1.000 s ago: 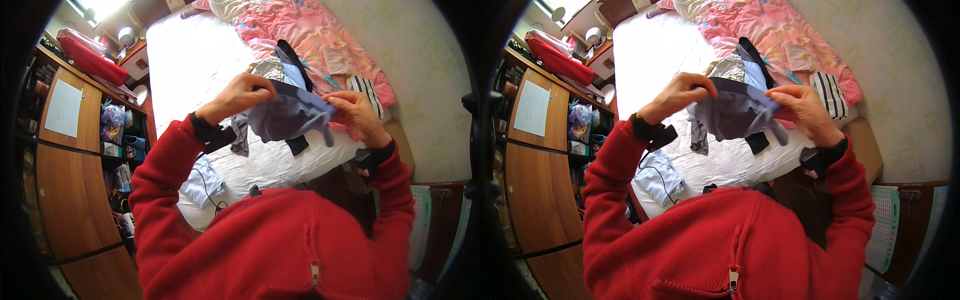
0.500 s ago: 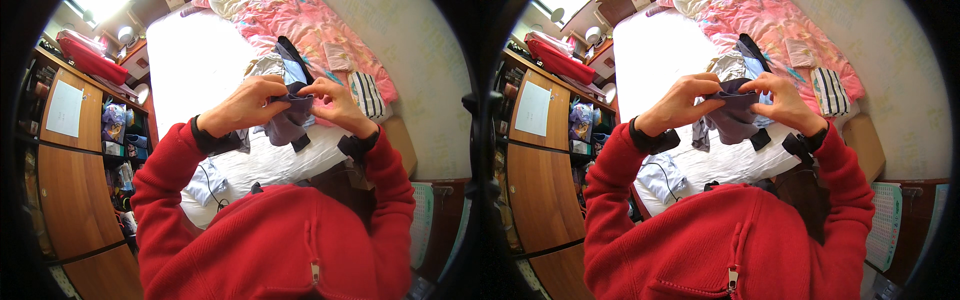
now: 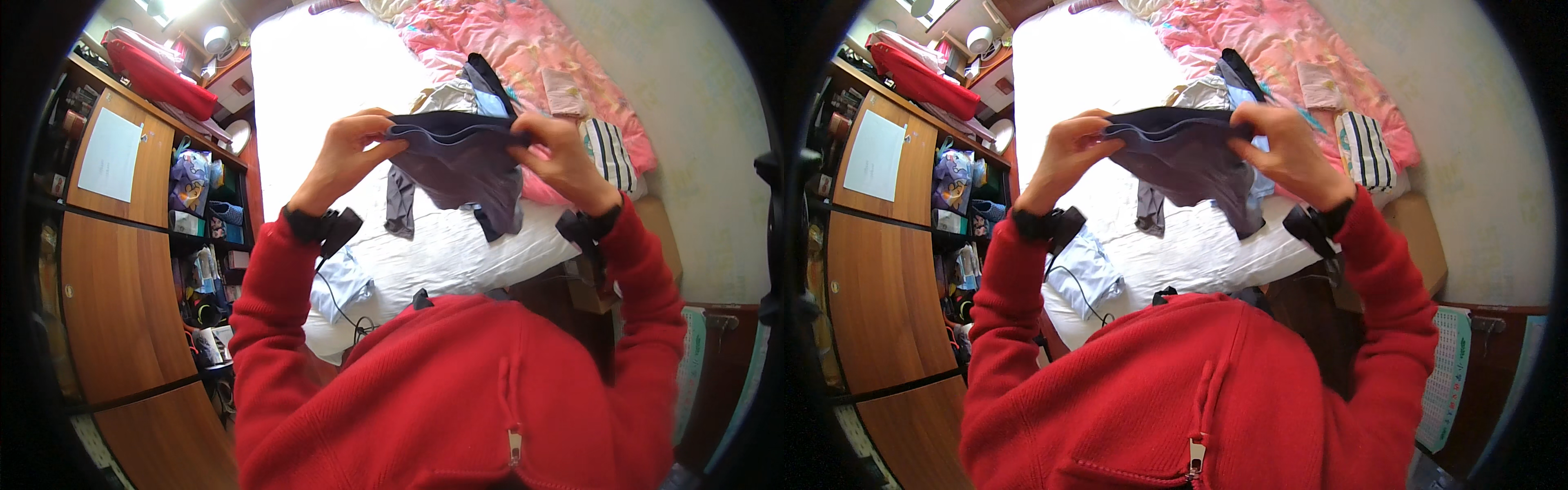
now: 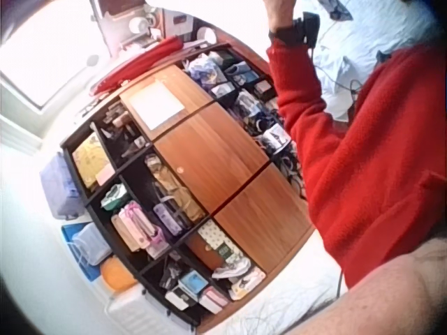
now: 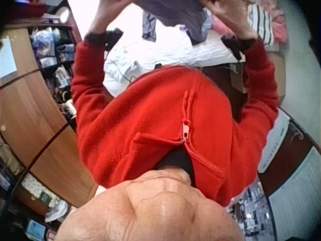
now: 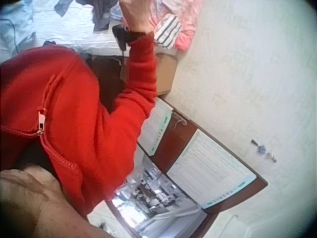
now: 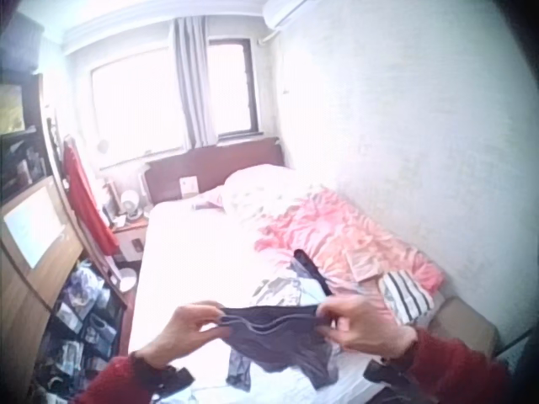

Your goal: The person folds several pieces of clothing on a bed, including a striped shirt, a dark long-sleeve shirt, a light blue shirt, and a pair of underwear. The person then picks up a black garment and walks out of the room.

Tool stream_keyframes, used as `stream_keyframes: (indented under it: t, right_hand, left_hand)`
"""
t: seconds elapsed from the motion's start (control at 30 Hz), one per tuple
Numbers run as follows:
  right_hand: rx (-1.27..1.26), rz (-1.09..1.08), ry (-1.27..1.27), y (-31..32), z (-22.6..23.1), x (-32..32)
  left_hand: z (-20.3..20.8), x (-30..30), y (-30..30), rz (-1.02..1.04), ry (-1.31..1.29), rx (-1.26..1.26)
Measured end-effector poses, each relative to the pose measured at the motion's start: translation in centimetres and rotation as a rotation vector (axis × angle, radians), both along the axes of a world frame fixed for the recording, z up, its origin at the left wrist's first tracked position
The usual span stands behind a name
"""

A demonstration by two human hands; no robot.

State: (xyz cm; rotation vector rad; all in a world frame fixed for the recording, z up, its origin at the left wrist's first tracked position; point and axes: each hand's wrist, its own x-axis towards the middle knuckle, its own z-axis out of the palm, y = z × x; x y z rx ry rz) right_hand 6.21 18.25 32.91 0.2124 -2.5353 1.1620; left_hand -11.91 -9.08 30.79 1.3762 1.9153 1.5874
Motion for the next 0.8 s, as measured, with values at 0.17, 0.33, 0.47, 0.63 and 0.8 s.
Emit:
stream_keyframes:
  t: [0.17, 0.33, 0.47, 0.63, 0.8]
  right_hand:
    - [0.053, -0.124, -0.044, 0.1, -0.8, -1.6]
    - [-0.098, -0.146, 0.154, 0.7, -2.1, -2.5]
    - [0.093, -0.016, -0.236, 0.1, -4.6, -3.9]
    - [-0.101, -0.143, -0.120, 0.5, -6.6, -5.0]
    - [-0.170, -0.046, -0.207, 0.6, -9.2, -7.1]
  left_hand:
    - [-4.9, -0.2, 1.2, 0.161, -0.187, -0.126]
    - [-5.0, -1.1, 1.3, 0.202, -0.145, 0.012]
    - [-6.1, -0.8, 1.7, 0.237, 0.023, -0.217]
    - [-7.3, -1.4, 0.8, 0.239, -0.207, -0.162]
    - [-7.3, -1.6, 0.0, 0.327, -0.101, -0.394]
